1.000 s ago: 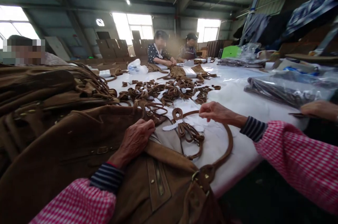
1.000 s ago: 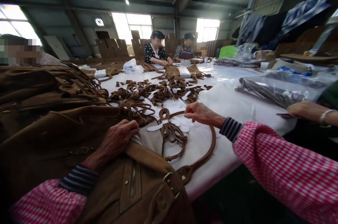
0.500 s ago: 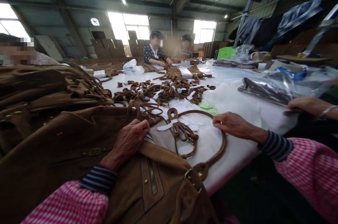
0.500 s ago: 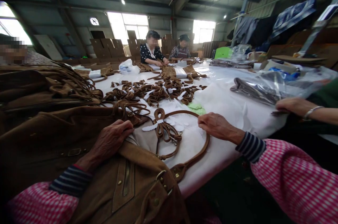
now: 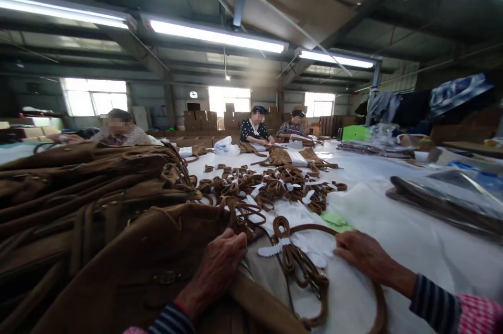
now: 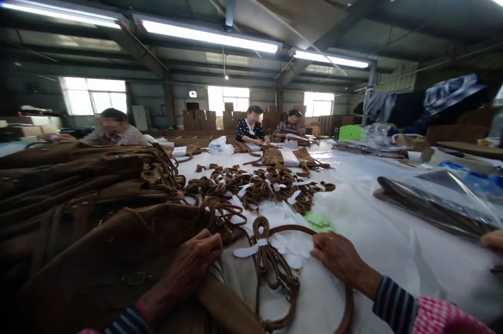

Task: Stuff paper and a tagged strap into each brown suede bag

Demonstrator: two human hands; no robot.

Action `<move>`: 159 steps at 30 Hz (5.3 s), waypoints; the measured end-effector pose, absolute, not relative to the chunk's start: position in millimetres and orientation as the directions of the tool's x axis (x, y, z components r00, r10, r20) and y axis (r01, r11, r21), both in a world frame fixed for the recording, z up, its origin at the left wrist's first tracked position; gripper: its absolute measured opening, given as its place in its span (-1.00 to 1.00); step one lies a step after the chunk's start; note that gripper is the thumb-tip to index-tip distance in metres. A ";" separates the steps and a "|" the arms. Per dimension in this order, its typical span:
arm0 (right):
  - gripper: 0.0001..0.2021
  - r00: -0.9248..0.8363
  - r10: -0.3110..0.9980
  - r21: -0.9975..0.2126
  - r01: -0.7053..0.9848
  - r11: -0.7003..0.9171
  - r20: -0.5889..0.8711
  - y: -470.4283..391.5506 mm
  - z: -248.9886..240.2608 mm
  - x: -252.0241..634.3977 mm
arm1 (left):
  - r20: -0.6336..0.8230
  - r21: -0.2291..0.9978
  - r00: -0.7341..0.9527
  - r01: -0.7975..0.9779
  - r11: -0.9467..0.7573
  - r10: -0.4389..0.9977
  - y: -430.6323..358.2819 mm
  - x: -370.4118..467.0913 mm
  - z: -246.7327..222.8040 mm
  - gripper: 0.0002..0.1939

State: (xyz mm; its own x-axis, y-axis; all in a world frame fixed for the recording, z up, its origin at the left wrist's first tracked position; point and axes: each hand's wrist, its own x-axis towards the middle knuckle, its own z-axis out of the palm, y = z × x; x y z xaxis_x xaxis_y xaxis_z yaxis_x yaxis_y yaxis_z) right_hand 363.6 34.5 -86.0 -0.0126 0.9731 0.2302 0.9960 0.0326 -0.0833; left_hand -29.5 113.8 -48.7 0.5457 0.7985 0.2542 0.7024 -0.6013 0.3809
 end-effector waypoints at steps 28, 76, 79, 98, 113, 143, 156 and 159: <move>-0.74 0.019 0.998 -0.603 0.796 -0.052 -0.062 -53.7 -13.1 353.8 | 0.262 0.269 0.615 0.694 -0.668 0.744 124.6 -27.2 -44.8 -0.71; -0.83 -0.213 0.977 -0.517 0.835 0.191 0.017 -22.9 -4.9 290.1 | 0.242 0.327 0.598 0.691 -0.645 0.764 120.8 -28.6 -43.8 -0.75; -0.71 -0.161 0.987 -0.656 0.747 0.106 -0.024 -16.5 -13.1 296.3 | 0.250 0.324 0.599 0.688 -0.649 0.761 123.6 -29.3 -46.7 -0.74; -0.79 -0.318 0.946 -0.556 0.798 0.234 -0.058 -32.2 2.6 306.1 | 0.235 0.290 0.598 0.709 -0.643 0.766 122.6 -27.2 -45.6 -0.77; -0.75 -0.514 0.854 0.190 0.833 0.519 -0.082 -13.2 -8.3 302.0 | 0.231 0.292 0.600 0.708 -0.643 0.766 121.1 -26.8 -44.2 -0.73; -0.76 -0.684 0.727 0.175 0.723 0.668 0.054 2.1 -23.3 302.4 | 0.236 0.282 0.612 0.700 -0.656 0.754 123.4 -27.3 -43.1 -0.72; -0.77 -0.569 0.816 -0.222 0.786 0.577 0.106 -37.1 -20.2 282.8 | 0.258 0.264 0.605 0.706 -0.657 0.753 121.1 -25.8 -41.7 -0.75; -0.71 -0.590 0.798 -0.172 0.779 0.602 0.121 -40.7 -27.9 280.7 | 0.256 0.263 0.608 0.704 -0.659 0.752 121.3 -26.2 -42.8 -0.76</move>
